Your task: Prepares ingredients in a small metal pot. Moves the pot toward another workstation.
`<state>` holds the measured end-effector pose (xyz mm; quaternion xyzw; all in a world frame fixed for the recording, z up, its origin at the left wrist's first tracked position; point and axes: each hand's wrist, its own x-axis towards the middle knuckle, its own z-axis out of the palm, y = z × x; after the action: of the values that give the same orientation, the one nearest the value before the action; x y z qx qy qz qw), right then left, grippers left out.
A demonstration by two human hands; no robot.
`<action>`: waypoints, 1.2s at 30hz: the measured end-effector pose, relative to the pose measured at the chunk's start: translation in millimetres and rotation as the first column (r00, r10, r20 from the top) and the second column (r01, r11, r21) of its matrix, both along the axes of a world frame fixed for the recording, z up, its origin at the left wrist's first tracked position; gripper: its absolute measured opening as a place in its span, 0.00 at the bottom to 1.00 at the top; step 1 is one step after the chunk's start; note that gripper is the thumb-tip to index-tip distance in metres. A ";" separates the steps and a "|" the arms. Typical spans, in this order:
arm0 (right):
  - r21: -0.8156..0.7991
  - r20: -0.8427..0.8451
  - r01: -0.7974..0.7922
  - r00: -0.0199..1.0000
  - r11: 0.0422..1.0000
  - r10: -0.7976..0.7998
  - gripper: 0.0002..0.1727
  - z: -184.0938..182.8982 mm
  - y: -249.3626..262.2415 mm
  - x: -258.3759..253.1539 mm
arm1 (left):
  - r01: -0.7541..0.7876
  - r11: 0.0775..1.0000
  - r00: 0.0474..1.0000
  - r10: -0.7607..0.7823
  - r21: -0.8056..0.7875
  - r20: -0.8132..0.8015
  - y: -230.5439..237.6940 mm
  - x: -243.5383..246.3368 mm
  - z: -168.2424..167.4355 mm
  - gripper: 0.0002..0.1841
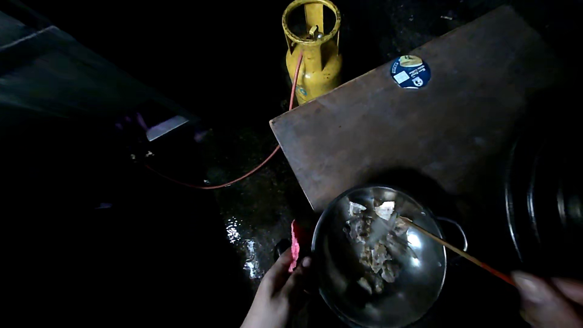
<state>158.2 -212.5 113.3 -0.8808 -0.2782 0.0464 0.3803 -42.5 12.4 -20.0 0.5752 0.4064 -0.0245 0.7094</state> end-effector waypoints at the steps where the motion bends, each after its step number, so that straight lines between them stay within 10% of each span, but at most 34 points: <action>1: 0.011 -0.026 0.012 1.000 1.000 -0.012 0.09 -6.6 4.7 0.5 | 0.003 1.000 1.000 -0.003 -0.011 0.003 1.3 -0.2 -0.3 0.18; 7: 0.018 -0.068 0.075 0.995 0.997 -0.074 0.12 -52.9 11.0 -3.7 | 0.018 1.000 0.999 -0.017 -0.026 0.039 6.1 -2.0 -5.7 0.19; 36: -0.050 0.183 0.024 0.983 0.998 -0.014 0.14 -58.3 38.4 6.5 | -0.029 0.998 0.986 0.038 -0.057 0.160 7.2 -6.5 -20.2 0.20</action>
<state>164.6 -174.1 55.0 -0.8936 -0.3020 -0.0309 0.3307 -49.0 19.7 -40.3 0.5491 0.3564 0.0230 0.7556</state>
